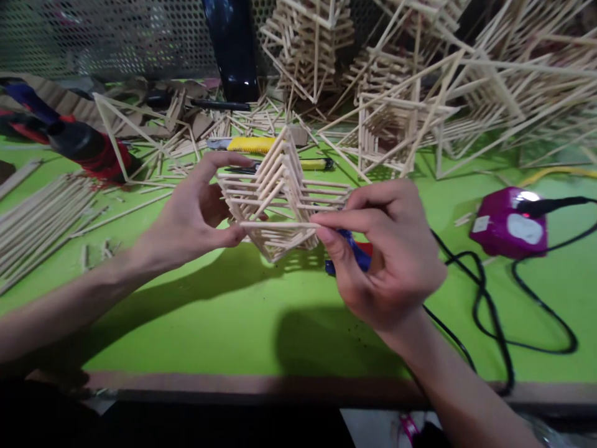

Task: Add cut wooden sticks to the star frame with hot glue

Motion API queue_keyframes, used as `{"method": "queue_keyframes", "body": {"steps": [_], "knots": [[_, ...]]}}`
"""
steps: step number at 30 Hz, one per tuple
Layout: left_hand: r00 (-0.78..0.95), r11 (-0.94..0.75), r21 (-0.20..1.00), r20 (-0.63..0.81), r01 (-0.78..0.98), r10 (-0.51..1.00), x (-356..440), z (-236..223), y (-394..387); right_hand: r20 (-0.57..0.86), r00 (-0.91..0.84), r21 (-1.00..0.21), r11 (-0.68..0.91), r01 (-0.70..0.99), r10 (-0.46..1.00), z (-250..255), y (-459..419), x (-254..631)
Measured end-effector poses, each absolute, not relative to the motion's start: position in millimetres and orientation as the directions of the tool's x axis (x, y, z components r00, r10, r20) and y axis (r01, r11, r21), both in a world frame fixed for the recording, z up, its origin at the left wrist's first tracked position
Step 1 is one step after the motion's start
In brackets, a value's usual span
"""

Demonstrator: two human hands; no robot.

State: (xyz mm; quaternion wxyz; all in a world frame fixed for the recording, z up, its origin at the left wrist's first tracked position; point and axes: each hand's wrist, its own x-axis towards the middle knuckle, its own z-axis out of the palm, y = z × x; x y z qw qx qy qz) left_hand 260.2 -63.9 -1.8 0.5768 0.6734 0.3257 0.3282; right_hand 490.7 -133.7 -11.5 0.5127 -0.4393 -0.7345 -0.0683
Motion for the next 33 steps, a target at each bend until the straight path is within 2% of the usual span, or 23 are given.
{"method": "queue_keyframes", "body": {"steps": [4, 10, 17, 24, 33], "knots": [[0.583, -0.164, 0.986, 0.15, -0.03, 0.799, 262.5, -2.8, -65.3, 0.839, -0.077, -0.306, 0.584, 0.752, 0.539, -15.2, -129.5, 490.0], [0.587, -0.13, 0.99, 0.138, -0.056, 0.797, 265.8, -4.5, -66.0, 0.838, -0.079, -0.302, 0.58, 0.756, 0.54, -15.8, -127.7, 484.2], [0.536, -0.199, 0.98, 0.159, 0.016, 0.829, 266.3, -9.0, -64.3, 0.797, -0.084, -0.335, 0.553, 0.763, 0.598, -12.9, -130.1, 483.4], [0.529, -0.208, 0.976, 0.147, 0.058, 0.836, 264.8, -8.4, -63.8, 0.863, -0.049, -0.343, 0.654, 0.674, 0.503, -21.5, -121.7, 494.0], [0.508, -0.239, 0.97, 0.182, 0.048, 0.842, 264.9, -10.4, -61.6, 0.842, -0.037, -0.382, 0.644, 0.663, 0.538, -20.0, -125.9, 492.3]]}}
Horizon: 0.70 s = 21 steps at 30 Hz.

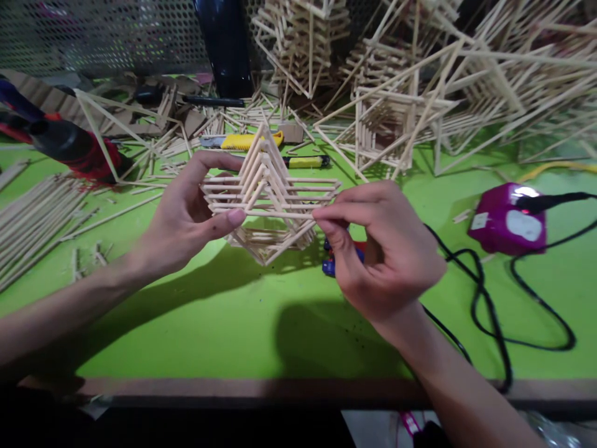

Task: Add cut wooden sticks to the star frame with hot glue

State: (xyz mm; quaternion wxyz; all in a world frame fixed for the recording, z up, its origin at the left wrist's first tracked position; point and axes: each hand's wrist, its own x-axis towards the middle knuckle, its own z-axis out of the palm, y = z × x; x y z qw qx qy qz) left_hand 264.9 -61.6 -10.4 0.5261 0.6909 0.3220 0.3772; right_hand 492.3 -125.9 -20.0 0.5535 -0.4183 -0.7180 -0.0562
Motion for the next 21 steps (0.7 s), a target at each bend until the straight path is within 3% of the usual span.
{"method": "queue_keyframes", "body": {"steps": [21], "knots": [[0.492, -0.208, 0.975, 0.143, 0.078, 0.859, 264.1, -9.3, -59.8, 0.792, 0.063, -0.513, 0.607, 0.607, 0.607, -17.5, -125.7, 490.6]]}}
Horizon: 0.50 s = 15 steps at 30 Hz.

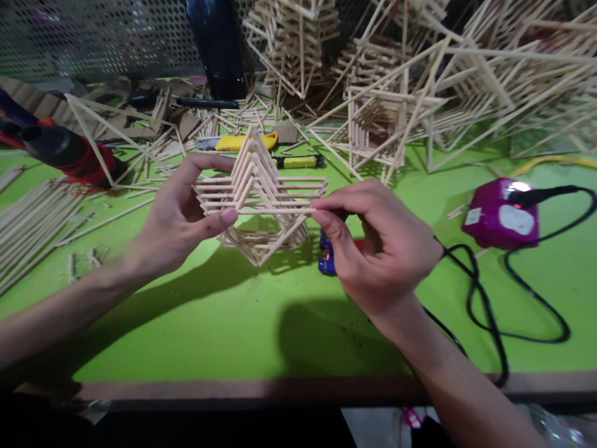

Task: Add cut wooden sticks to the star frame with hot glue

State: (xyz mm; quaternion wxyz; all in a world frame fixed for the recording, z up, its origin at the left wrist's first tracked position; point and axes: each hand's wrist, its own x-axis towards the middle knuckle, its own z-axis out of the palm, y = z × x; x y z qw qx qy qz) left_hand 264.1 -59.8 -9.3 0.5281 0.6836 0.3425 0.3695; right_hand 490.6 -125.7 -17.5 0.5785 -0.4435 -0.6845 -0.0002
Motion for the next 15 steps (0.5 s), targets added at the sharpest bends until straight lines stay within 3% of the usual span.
{"method": "queue_keyframes", "body": {"steps": [15], "knots": [[0.5, -0.238, 0.966, 0.157, 0.102, 0.852, 265.6, 0.1, -65.4, 0.79, -0.053, -0.397, 0.575, 0.715, 0.611, -10.5, -129.8, 491.5]]}}
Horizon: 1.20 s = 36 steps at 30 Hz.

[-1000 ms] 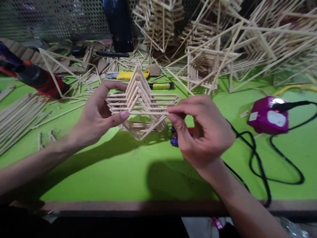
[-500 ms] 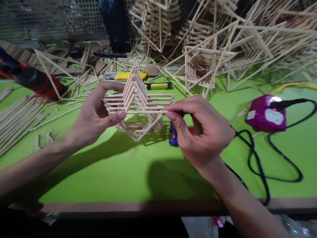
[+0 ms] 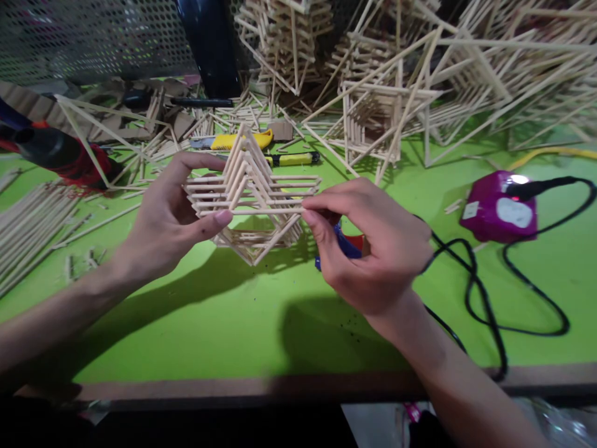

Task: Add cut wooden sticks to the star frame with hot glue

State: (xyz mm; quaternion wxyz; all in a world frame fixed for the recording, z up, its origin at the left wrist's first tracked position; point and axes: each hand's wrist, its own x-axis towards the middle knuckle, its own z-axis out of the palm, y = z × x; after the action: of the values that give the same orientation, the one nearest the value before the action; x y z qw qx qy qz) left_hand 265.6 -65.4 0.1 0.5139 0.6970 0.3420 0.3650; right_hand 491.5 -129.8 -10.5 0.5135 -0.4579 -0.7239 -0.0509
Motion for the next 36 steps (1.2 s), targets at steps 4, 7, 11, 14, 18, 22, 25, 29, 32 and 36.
{"method": "queue_keyframes", "body": {"steps": [4, 7, 11, 14, 18, 22, 25, 29, 32, 36], "knots": [[0.502, -0.249, 0.955, 0.138, 0.161, 0.854, 266.1, 3.2, -67.4, 0.797, -0.064, -0.381, 0.581, 0.719, 0.601, -10.3, -129.7, 492.5], [0.498, -0.251, 0.957, 0.148, 0.145, 0.854, 266.6, 3.7, -68.4, 0.783, -0.061, -0.4, 0.575, 0.713, 0.619, -10.2, -130.2, 493.1], [0.492, -0.244, 0.963, 0.158, 0.116, 0.856, 266.6, 2.6, -68.3, 0.765, -0.06, -0.432, 0.58, 0.69, 0.641, -10.3, -131.0, 493.1], [0.475, -0.22, 0.967, 0.135, 0.128, 0.87, 266.1, 3.0, -68.6, 0.762, -0.028, -0.47, 0.582, 0.663, 0.647, -10.7, -131.3, 492.7], [0.463, -0.194, 0.972, 0.112, 0.132, 0.879, 265.8, 3.0, -68.5, 0.744, 0.013, -0.52, 0.566, 0.639, 0.669, -11.6, -131.8, 492.7], [0.48, -0.197, 0.976, 0.128, 0.095, 0.868, 266.5, 0.5, -66.6, 0.735, 0.025, -0.536, 0.558, 0.634, 0.677, -11.4, -132.7, 492.7], [0.496, -0.185, 0.981, 0.132, 0.06, 0.858, 267.3, 0.1, -66.1, 0.732, 0.027, -0.536, 0.55, 0.64, 0.681, -10.3, -132.9, 492.8], [0.481, -0.155, 0.984, 0.095, 0.087, 0.872, 267.8, 2.2, -67.4, 0.752, -0.026, -0.463, 0.555, 0.691, 0.659, -8.5, -132.7, 493.3], [0.49, -0.176, 0.978, 0.101, 0.11, 0.866, 267.7, 2.2, -68.5, 0.765, -0.047, -0.442, 0.578, 0.686, 0.642, -8.3, -133.1, 493.1], [0.491, -0.208, 0.969, 0.117, 0.135, 0.864, 265.8, -0.3, -67.8, 0.712, -0.045, -0.482, 0.534, 0.694, 0.701, -7.8, -135.9, 492.1]]}}
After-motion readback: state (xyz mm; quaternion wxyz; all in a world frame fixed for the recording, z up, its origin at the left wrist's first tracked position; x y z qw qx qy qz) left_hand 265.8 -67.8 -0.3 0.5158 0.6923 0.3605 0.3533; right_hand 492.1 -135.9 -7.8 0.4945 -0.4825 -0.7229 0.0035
